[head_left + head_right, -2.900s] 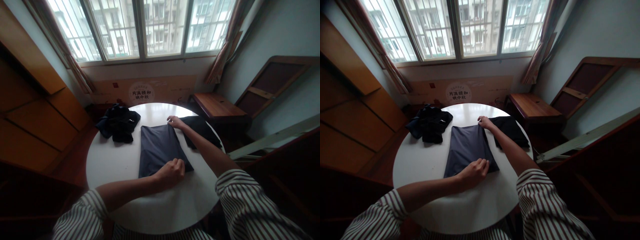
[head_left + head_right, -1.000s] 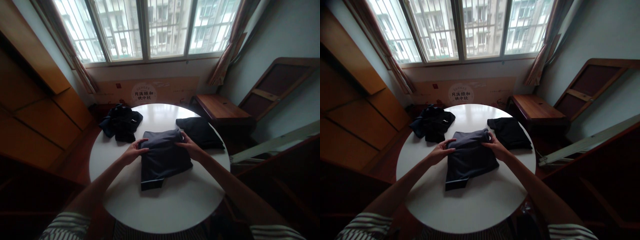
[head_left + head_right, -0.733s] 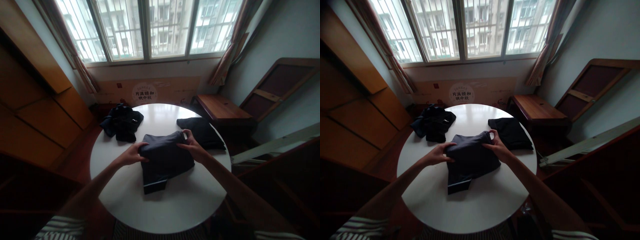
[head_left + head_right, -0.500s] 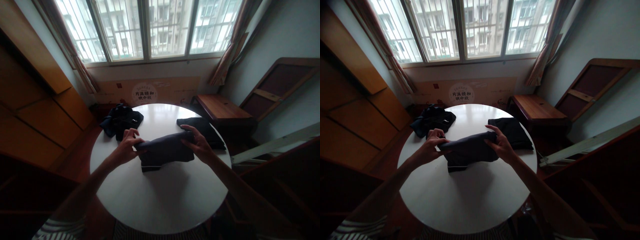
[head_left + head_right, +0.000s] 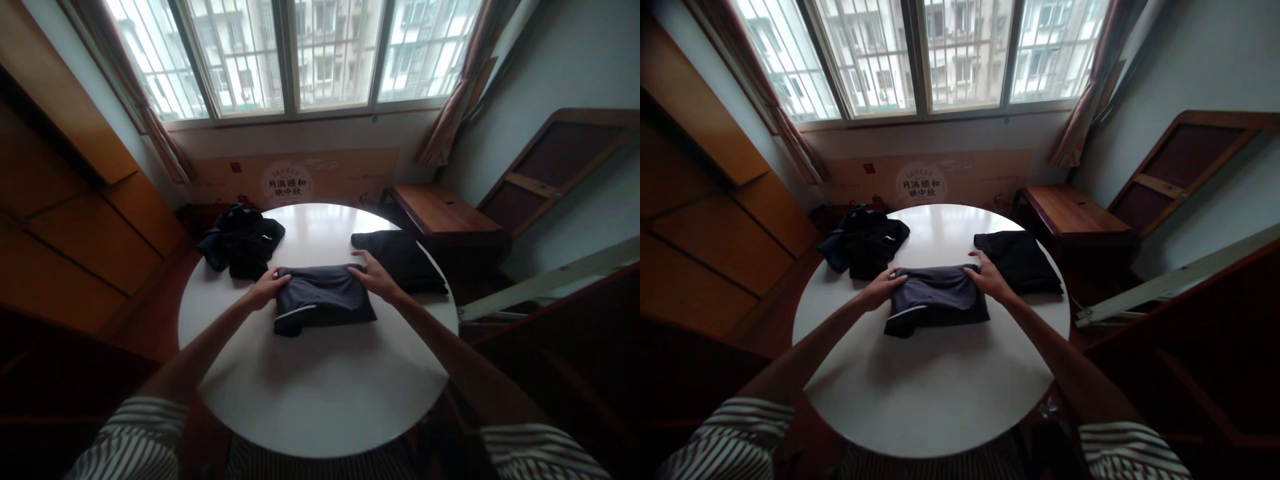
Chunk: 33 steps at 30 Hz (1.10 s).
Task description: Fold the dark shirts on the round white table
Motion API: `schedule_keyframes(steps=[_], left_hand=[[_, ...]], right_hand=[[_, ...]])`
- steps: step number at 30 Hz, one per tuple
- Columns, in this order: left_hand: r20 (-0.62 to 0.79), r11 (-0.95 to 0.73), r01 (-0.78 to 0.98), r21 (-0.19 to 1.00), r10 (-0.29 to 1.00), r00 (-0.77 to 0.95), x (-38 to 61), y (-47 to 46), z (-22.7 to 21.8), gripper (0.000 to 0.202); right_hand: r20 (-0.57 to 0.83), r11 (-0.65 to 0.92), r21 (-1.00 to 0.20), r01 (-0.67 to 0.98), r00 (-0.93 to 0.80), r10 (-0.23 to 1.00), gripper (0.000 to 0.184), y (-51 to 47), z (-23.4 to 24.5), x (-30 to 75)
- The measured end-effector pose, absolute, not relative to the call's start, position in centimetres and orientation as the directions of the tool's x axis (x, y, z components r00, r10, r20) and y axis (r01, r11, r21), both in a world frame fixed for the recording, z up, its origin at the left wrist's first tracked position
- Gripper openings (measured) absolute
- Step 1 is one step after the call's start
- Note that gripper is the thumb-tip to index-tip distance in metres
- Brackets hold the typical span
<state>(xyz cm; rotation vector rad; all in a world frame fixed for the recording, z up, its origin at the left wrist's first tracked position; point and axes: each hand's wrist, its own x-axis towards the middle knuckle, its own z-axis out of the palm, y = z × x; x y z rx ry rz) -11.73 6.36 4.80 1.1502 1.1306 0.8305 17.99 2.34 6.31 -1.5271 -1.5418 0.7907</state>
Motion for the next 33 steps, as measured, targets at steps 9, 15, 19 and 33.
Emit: schedule_keyframes(steps=[9,15,19,33], left_hand=[[0.298,-0.601,0.569,0.561,0.788,0.538,-9.1,6.4,5.1,0.04],[0.121,-0.529,0.715,0.458,0.833,0.539,-9.9,5.2,1.6,0.057],[0.134,-0.513,0.711,0.481,0.845,0.518,-11.8,5.8,1.4,0.057],[-0.147,-0.555,0.591,0.585,0.644,0.751,-11.1,10.5,9.6,0.03]], right_hand=[[0.307,0.456,-0.286,0.843,-0.37,0.877,0.042,3.5,5.8,11.9],[0.202,0.28,-0.244,0.929,-0.234,0.951,0.068,1.4,0.8,12.7],[0.134,0.162,-0.307,0.938,-0.126,0.983,0.073,0.3,-0.3,15.7],[-0.046,0.318,-0.722,0.615,-0.501,0.864,0.03,6.9,7.6,20.1]])
